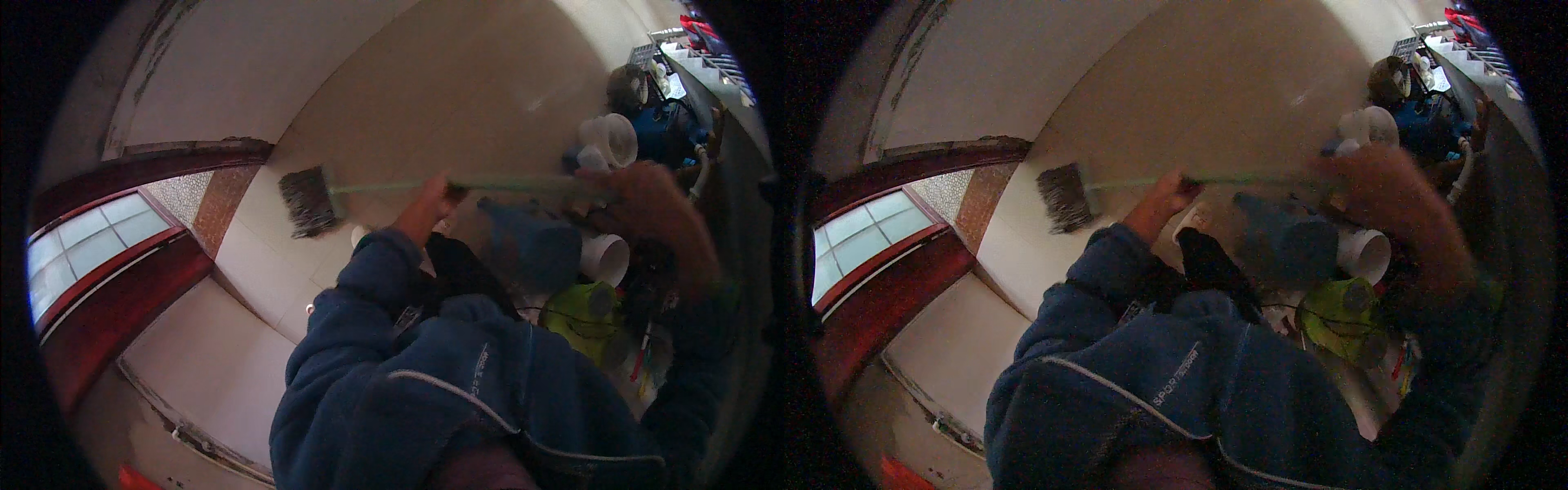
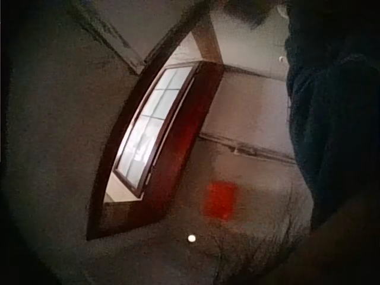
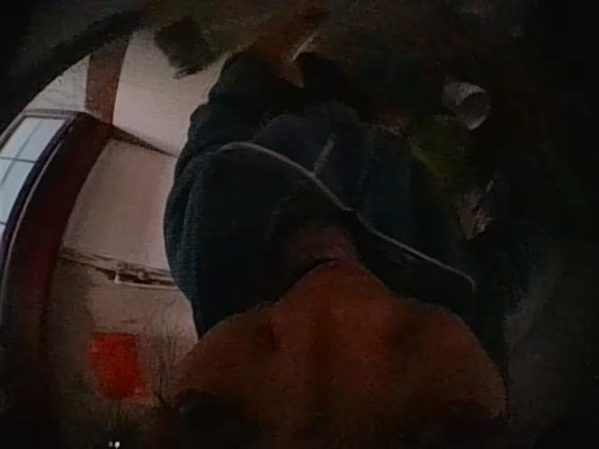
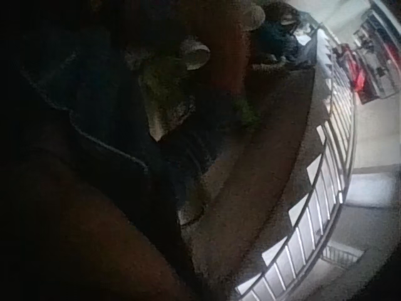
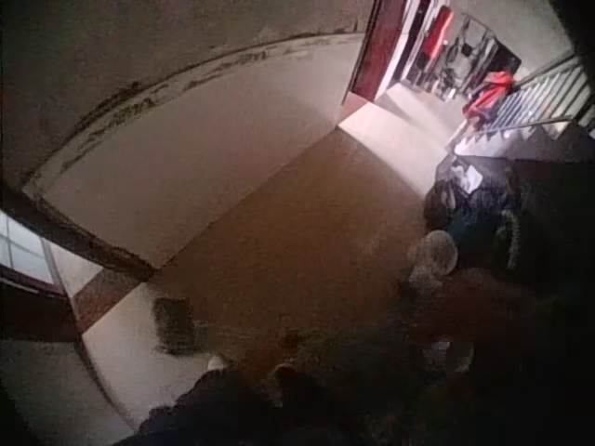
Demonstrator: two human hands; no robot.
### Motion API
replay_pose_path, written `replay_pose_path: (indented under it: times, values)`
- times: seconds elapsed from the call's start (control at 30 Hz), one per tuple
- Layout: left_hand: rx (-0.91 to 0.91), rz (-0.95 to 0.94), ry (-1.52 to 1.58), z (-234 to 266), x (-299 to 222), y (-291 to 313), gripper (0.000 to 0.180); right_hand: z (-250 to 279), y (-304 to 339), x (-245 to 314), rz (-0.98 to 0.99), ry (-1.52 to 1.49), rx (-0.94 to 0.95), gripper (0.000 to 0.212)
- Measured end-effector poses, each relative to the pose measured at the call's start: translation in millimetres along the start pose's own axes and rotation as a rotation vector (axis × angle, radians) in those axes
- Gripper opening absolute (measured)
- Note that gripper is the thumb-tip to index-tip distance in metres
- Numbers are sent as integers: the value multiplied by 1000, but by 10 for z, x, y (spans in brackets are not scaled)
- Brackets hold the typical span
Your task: The person mops the floor with a mop, then enters the bathroom and rinses the mop in a basin. They pour water from the basin into the squat toilet, rinse a plastic cup, and scrub the toilet with a brush while pouring water from the cup. The person places the mop against the wall and continues scrubbing the toilet.
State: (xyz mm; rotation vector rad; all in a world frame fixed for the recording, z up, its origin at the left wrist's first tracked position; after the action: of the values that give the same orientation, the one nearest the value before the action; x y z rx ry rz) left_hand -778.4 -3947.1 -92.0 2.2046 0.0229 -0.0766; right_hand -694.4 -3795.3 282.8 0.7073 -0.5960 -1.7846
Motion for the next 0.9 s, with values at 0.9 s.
replay_pose_path:
  times: [0.9]
  values:
    - [629,-169,970,-1917,-614,-1051,8,272,3,-922,-289,652,-538,36]
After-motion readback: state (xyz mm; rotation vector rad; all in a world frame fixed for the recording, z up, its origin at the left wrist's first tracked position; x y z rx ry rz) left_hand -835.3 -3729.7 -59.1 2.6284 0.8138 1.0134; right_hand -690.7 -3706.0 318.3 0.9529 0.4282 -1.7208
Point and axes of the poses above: each hand's wrist, its own y-axis away from the middle knuckle, its own z-axis out of the back of the hand, x = y × z, the point moved 1 cm from there along -y, towards the middle knuckle, and after that the axes turned 4 degrees about -z, right-handed, at the moved point
